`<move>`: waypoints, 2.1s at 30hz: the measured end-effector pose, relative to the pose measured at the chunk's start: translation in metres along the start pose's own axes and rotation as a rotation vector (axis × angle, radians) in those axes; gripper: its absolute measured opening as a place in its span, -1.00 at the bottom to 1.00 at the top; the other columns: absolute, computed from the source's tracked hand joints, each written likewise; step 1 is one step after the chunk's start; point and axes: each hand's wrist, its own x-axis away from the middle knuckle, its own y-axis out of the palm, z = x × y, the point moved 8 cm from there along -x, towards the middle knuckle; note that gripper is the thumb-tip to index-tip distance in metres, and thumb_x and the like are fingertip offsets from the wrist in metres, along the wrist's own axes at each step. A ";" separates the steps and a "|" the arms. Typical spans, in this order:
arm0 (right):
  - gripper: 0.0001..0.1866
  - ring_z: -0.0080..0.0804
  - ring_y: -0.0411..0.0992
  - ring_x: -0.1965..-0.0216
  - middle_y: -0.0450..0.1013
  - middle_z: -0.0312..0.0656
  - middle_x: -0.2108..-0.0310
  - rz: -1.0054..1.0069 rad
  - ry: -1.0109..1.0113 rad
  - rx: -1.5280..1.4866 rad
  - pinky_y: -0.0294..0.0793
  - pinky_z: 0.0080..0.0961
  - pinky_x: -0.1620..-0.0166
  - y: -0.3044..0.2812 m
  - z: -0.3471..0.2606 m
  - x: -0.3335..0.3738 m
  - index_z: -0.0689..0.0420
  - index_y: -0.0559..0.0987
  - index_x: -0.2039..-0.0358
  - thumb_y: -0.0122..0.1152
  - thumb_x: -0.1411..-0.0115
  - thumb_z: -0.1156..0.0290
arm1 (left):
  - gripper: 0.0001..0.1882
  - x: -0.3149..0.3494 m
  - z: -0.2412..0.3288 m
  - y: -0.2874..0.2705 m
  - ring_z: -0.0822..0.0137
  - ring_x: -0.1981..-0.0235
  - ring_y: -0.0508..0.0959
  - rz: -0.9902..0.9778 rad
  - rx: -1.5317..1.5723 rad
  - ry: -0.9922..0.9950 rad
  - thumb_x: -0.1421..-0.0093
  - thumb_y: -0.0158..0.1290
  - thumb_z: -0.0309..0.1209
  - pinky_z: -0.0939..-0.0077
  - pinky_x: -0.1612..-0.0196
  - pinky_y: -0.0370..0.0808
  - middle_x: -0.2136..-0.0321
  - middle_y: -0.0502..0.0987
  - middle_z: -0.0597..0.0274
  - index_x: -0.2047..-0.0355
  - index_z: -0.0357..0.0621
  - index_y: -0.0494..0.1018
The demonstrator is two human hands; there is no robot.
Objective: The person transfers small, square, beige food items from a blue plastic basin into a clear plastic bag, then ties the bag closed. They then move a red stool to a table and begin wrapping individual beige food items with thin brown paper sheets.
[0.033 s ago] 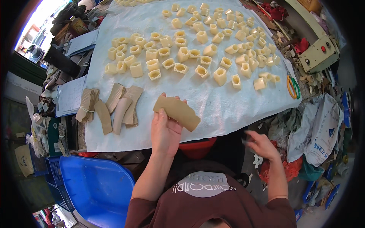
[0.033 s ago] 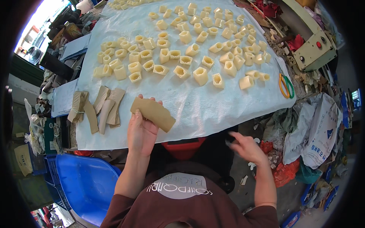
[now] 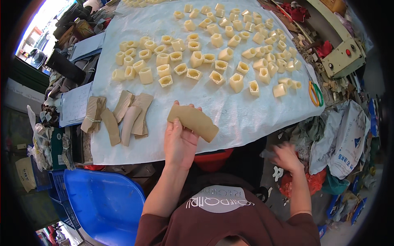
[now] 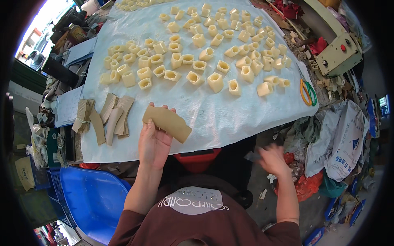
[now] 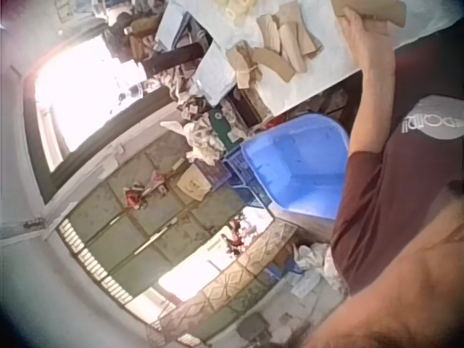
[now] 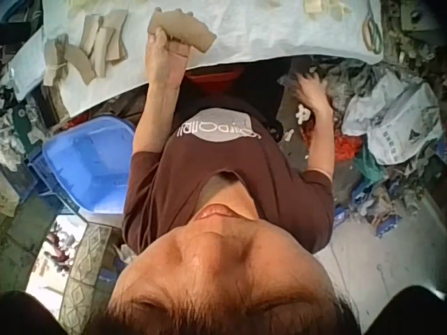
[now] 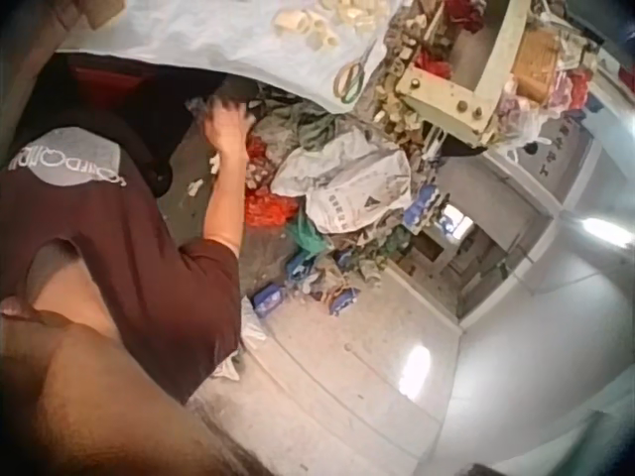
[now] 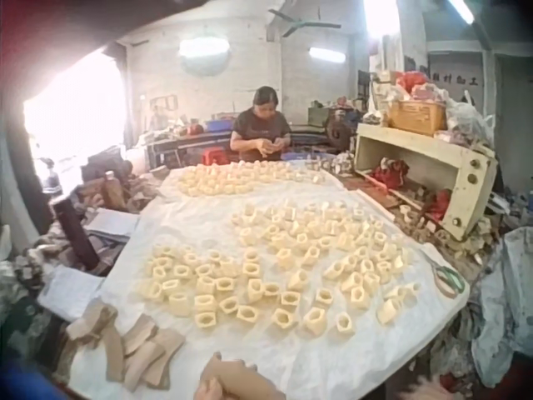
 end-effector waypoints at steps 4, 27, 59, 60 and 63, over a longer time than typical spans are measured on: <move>-0.75 -0.23 0.31 0.14 0.41 -0.15 0.34 0.437 0.102 -0.119 0.24 -0.30 0.13 -0.029 0.029 0.018 0.12 0.49 0.25 0.14 0.01 0.47 | -0.54 0.002 -0.019 0.002 0.11 -0.19 0.16 -0.011 0.154 0.006 -0.25 -0.30 -0.57 0.18 -0.23 0.15 -0.08 0.21 0.02 -0.16 0.01 0.05; -0.80 -0.29 0.33 0.28 0.32 -0.22 0.36 0.707 -0.676 -0.269 0.41 -0.47 0.23 -0.132 -0.186 -0.091 0.21 0.44 0.46 0.23 0.14 0.51 | -0.75 0.037 0.039 -0.036 0.37 0.12 0.41 -0.067 -0.889 0.309 -0.10 -0.17 -0.66 0.49 0.02 0.30 0.20 0.42 0.13 0.19 -0.30 0.32; -0.90 -0.46 0.39 0.41 0.42 -0.20 0.44 0.317 -0.271 -1.182 0.38 -0.57 0.30 -0.118 -0.134 -0.118 0.27 0.47 0.36 0.10 -0.09 0.54 | -0.66 0.029 0.000 0.030 0.21 0.14 0.41 -0.433 -1.869 0.808 0.14 0.08 -0.59 0.35 0.11 0.29 0.23 0.42 0.21 0.26 -0.17 0.44; -0.89 -0.52 0.39 0.41 0.43 -0.22 0.44 0.345 -0.253 -1.368 0.38 -0.60 0.30 -0.115 -0.125 -0.119 0.26 0.47 0.34 0.10 -0.11 0.53 | -0.67 0.030 -0.003 0.031 0.22 0.14 0.41 -0.435 -1.897 0.847 0.14 0.08 -0.58 0.36 0.11 0.29 0.24 0.42 0.23 0.27 -0.16 0.44; -0.82 -0.65 0.39 0.37 0.47 -0.26 0.41 0.459 -0.229 -1.844 0.39 -0.66 0.27 -0.103 -0.094 -0.122 0.26 0.44 0.21 0.08 -0.17 0.50 | -0.68 0.032 -0.008 0.036 0.25 0.15 0.41 -0.431 -1.937 0.891 0.15 0.09 -0.58 0.36 0.11 0.28 0.25 0.42 0.25 0.29 -0.16 0.46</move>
